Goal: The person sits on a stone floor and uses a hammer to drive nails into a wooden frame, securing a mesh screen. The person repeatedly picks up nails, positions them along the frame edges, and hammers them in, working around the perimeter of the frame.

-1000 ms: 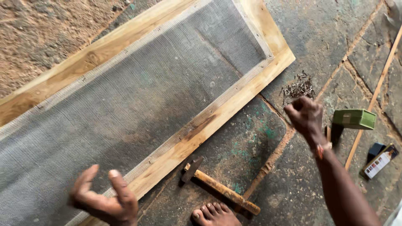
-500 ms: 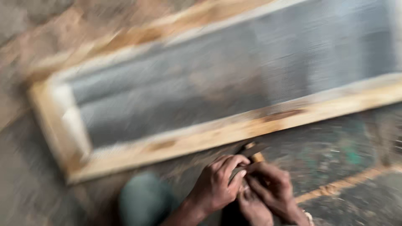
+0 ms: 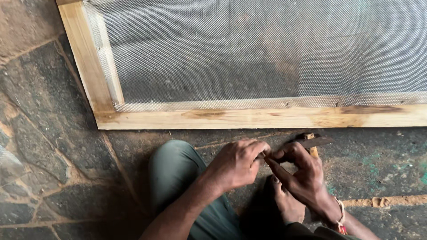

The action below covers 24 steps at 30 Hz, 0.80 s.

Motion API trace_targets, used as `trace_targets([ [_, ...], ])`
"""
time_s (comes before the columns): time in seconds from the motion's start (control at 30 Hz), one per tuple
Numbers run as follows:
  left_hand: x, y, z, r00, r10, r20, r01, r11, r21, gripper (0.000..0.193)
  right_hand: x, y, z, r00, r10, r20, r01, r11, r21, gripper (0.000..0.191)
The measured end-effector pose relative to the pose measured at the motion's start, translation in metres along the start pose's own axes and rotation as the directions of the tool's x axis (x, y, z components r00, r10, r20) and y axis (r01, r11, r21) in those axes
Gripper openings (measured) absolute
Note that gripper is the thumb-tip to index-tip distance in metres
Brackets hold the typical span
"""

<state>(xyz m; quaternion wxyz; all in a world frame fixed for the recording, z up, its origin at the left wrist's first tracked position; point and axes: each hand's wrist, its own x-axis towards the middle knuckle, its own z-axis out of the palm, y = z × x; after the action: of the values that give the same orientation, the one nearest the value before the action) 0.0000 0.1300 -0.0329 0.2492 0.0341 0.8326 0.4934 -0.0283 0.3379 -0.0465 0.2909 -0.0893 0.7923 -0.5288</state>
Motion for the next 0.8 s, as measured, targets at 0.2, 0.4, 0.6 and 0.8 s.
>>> trace_targets([
  [0.2,0.01,-0.007,-0.04,0.909,-0.117,-0.4,0.131,0.991,0.008,0.013,0.059,-0.014,-0.001,0.801,-0.596,0.056,0.529,0.662,-0.531,0.033],
  [0.4,0.033,-0.026,-0.073,0.828,-0.287,-0.481,0.188,0.951,-0.245,0.018,0.117,-0.022,0.003,0.677,-0.659,0.329,0.667,0.361,-0.652,0.032],
  [0.6,0.048,-0.043,-0.071,0.83,-0.257,-0.494,0.131,0.952,-0.275,0.016,0.133,-0.008,0.001,0.442,-0.711,0.547,0.814,0.062,-0.577,0.031],
  [0.8,0.056,-0.051,-0.062,0.84,-0.241,-0.487,0.188,0.97,-0.156,0.01,0.136,0.007,0.005,0.376,-0.725,0.577,0.814,-0.04,-0.58,0.025],
])
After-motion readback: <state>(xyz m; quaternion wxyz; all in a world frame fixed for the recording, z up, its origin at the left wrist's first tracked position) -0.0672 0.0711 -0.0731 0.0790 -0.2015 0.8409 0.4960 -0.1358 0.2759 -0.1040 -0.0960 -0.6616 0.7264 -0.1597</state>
